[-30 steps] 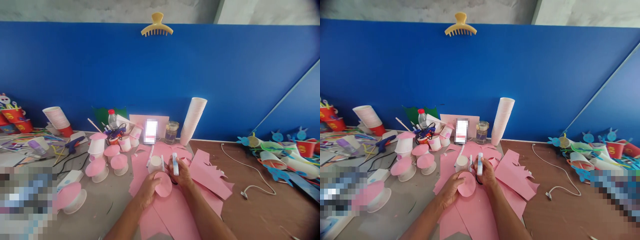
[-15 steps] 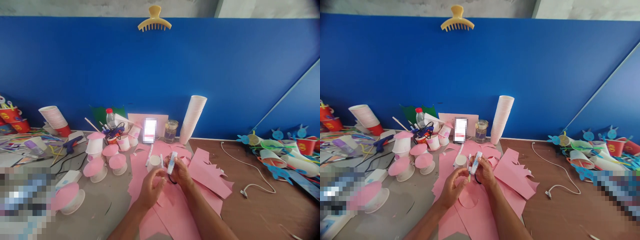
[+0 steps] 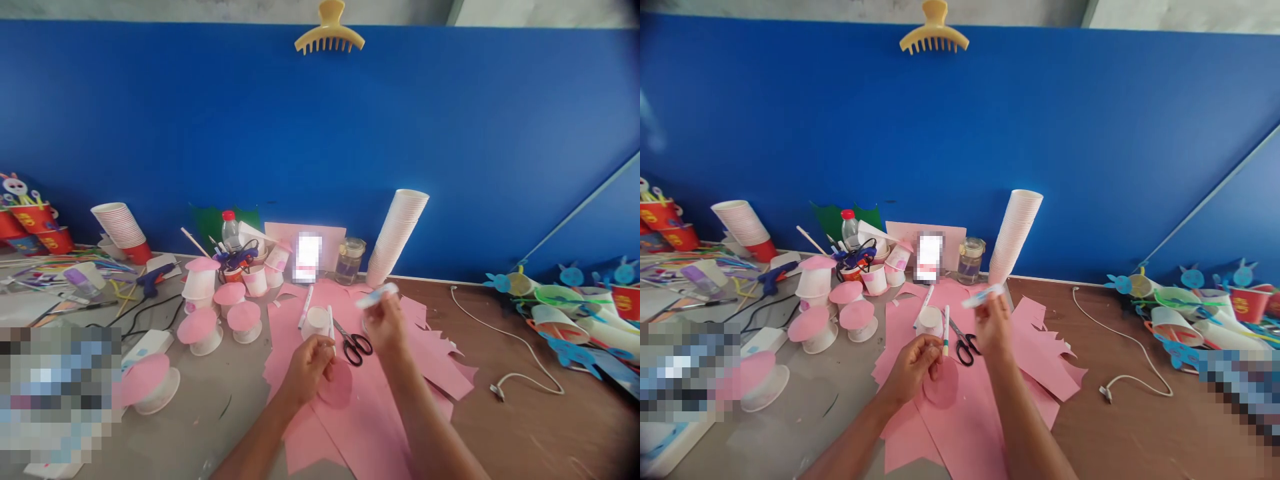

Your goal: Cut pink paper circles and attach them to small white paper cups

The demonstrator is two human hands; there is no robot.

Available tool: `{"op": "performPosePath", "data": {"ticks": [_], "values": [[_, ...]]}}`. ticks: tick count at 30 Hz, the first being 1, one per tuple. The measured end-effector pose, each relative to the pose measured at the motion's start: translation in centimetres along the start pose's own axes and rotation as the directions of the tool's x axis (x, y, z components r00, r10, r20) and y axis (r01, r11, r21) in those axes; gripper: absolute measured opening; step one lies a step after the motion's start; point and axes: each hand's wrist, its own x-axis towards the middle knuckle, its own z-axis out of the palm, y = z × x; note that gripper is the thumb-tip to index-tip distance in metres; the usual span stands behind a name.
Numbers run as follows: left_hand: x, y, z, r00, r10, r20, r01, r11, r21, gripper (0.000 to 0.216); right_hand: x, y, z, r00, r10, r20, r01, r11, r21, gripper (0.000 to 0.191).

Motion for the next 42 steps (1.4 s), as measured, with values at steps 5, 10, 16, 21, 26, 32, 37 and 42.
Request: {"op": "performPosePath", "data": {"ticks": [5,10,16,21,26,32,37,42], "values": [[0.7,-0.1,-0.4,0.999,0.007,-0.045,-0.015,0.985,-0.173,0.026,1.6,-2.0,-1.4,0.998,0.067,-0.015,-0.064,0.985,0.163,0.021],[1.4,0.2,-1.7,0.984,0.045,-0.172,-0.091,0.958,-0.272,0.005,-0.2,-0.6,0.1,0.983,0.089,0.161,-0.093,0.996,0.016,0.02],[1.1,0.6,-1.7,0.97,-0.003,-0.244,-0.027,0.992,-0.122,0.022,-1.8,-1.2,0.6,0.985,0.082,0.149,0.021,0.814,-0.58,0.026],[0.9,1.0,-1.5,0.967,-0.018,-0.254,0.004,0.998,-0.056,0.028,-4.2,-1.3,-1.6,0.953,0.119,0.279,0.228,0.327,-0.917,0.036],[0.9,1.1,-1.3,0.971,0.0,-0.24,-0.015,0.998,-0.059,0.03,-6.6,0.3,-3.3,0.879,0.158,0.45,0.433,0.129,-0.892,0.04],[1.0,0.7,-1.5,0.965,-0.006,-0.262,-0.024,0.994,-0.111,0.03,-5.8,-0.4,-2.5,0.936,0.176,0.304,0.234,0.333,-0.913,0.037],[1.0,0.7,-1.6,0.98,-0.067,-0.186,0.006,0.951,-0.31,0.02,-4.4,-3.2,-0.5,0.97,0.082,0.23,0.107,0.706,-0.7,0.041],[0.3,1.2,-1.4,0.988,-0.137,0.067,0.15,0.804,-0.576,0.039,-5.0,-2.6,1.6,0.951,0.113,0.287,0.116,0.731,-0.672,0.043]]}}
